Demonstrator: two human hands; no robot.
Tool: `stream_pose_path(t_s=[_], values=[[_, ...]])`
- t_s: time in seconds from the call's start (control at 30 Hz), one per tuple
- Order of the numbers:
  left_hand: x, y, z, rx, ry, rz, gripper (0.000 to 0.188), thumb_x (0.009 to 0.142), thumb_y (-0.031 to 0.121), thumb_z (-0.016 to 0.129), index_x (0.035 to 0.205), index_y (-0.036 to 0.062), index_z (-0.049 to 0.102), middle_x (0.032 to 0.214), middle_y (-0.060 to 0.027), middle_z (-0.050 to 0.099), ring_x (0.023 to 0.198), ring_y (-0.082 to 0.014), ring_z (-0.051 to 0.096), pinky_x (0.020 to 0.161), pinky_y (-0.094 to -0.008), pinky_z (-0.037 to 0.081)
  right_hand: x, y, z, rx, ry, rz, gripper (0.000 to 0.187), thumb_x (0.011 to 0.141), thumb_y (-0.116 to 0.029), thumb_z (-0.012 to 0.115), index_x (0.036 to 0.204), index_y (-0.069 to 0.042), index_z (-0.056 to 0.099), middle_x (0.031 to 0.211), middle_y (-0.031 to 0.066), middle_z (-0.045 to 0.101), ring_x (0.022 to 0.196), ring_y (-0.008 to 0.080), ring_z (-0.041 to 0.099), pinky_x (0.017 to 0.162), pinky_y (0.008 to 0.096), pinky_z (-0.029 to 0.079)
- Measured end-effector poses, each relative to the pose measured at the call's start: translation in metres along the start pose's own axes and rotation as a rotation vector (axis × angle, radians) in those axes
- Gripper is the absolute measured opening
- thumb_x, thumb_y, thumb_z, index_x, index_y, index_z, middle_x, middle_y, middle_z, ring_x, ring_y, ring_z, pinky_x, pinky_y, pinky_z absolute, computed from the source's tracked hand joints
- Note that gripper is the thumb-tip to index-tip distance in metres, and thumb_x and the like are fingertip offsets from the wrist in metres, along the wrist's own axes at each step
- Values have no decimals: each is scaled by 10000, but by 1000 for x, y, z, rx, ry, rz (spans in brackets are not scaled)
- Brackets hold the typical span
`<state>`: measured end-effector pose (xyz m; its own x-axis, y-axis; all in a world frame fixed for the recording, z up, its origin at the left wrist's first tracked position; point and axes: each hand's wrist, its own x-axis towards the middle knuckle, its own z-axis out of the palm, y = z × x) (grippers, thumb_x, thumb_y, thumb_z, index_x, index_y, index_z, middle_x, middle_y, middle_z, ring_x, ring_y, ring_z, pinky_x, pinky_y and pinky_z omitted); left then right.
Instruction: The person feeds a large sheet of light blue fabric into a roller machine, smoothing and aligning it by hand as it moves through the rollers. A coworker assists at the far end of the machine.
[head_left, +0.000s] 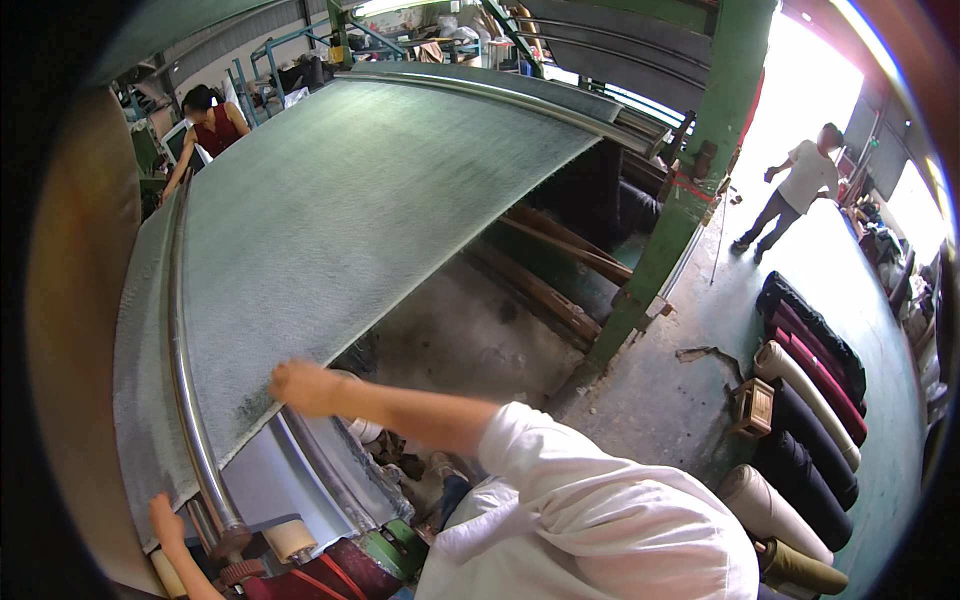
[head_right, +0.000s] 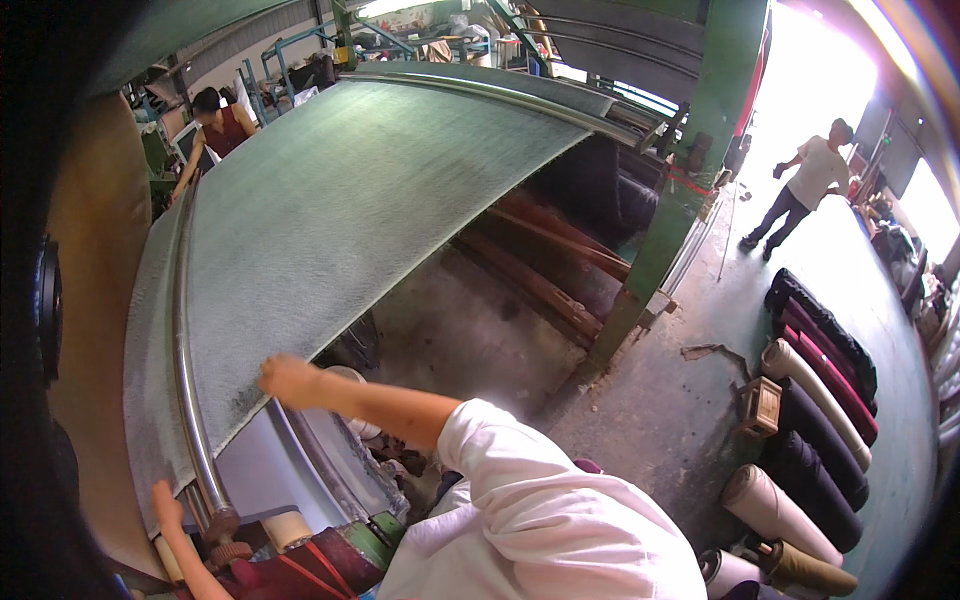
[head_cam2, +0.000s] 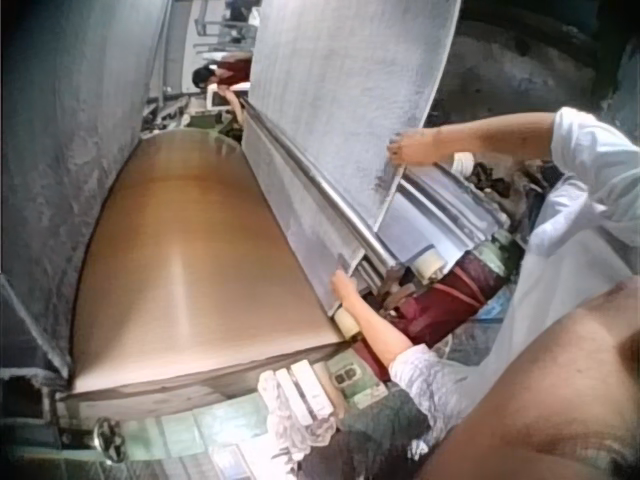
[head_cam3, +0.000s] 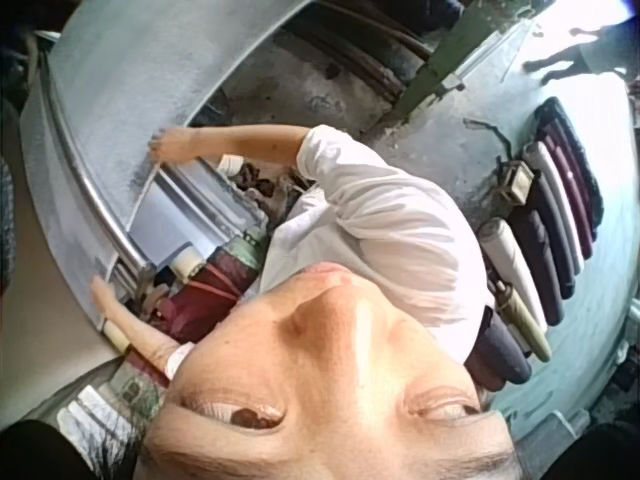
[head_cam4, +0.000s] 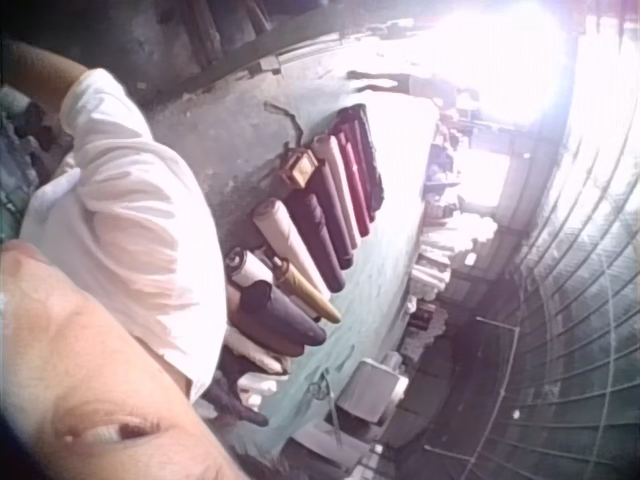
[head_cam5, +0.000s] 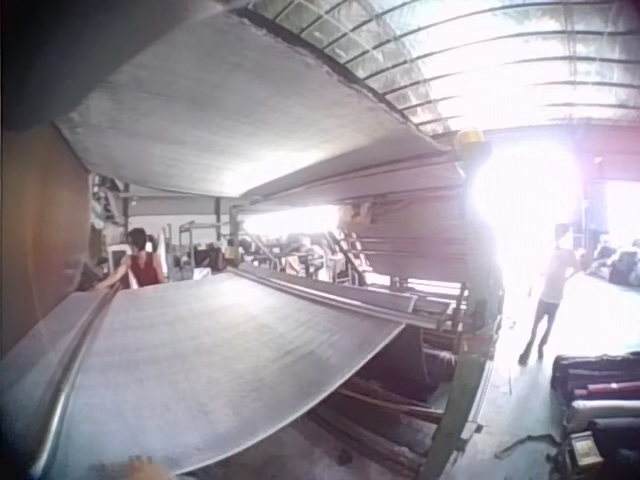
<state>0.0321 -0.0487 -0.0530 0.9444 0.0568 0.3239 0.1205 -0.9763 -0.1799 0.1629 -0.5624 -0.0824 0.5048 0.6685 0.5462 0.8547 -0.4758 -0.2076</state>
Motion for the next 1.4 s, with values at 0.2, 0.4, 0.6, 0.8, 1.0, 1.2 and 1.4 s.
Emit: stream_pose_path(t_s=[0.2, 0.4, 0.6, 0.8, 1.0, 1.2, 1.4], values=[[2, -11, 12, 104, -81, -43, 299, 679, -144, 431, 941, -40, 528, 910, -248, 537, 930, -438, 494, 783, -471, 403, -63, 127, -75, -355, 89, 589, 138, 623, -86, 591, 756, -51, 611, 872, 170, 613, 894, 319, 586, 740, 432, 462], [16, 36, -2, 33, 269, 123, 246, 676, -141, 447, 887, -42, 522, 901, -249, 536, 892, -437, 495, 746, -474, 395, -102, 121, -45, -263, 173, 476, 85, 630, -96, 549, 686, -41, 582, 674, 158, 599, 696, 339, 591, 644, 429, 453], [8, 26, -20, 26, -117, -40, 266, 679, -147, 435, 900, -32, 526, 919, -251, 535, 897, -435, 498, 756, -467, 392, -94, 91, -25, -257, 173, 484, 99, 633, -112, 547, 657, -18, 569, 696, 156, 603, 701, 322, 587, 673, 402, 441], [8, -3, 6, 94, -67, -34, 216, 736, -92, 432, 911, -18, 536, 919, -241, 548, 897, -428, 509, 773, -452, 404, -85, 76, -23, -290, 161, 429, 115, 593, -157, 578, 600, -42, 582, 645, 145, 605, 657, 302, 596, 622, 394, 430], [13, -34, 34, -72, -87, -157, 237, 740, -66, 462, 948, -3, 558, 973, -234, 564, 933, -416, 514, 807, -454, 405, -70, 60, -26, -261, 138, 397, 123, 594, -161, 584, 619, -43, 610, 676, 138, 616, 691, 295, 601, 635, 382, 435], [18, 70, -63, -103, -23, 141, 342, 675, -87, 481, 997, -33, 583, 975, -233, 594, 963, -409, 543, 838, -460, 438, -56, 43, -19, -236, -86, 389, 190, 649, -212, 613, 757, -62, 654, 760, 138, 632, 794, 302, 621, 706, 403, 471], [22, 86, -73, 49, -190, -69, 140, 685, 3, 590, 820, 36, 608, 859, -213, 607, 864, -414, 568, 722, -489, 445, -45, 32, -22, -113, -53, 462, 128, 653, -107, 565, 742, -19, 594, 782, 192, 619, 789, 353, 605, 707, 447, 476]])
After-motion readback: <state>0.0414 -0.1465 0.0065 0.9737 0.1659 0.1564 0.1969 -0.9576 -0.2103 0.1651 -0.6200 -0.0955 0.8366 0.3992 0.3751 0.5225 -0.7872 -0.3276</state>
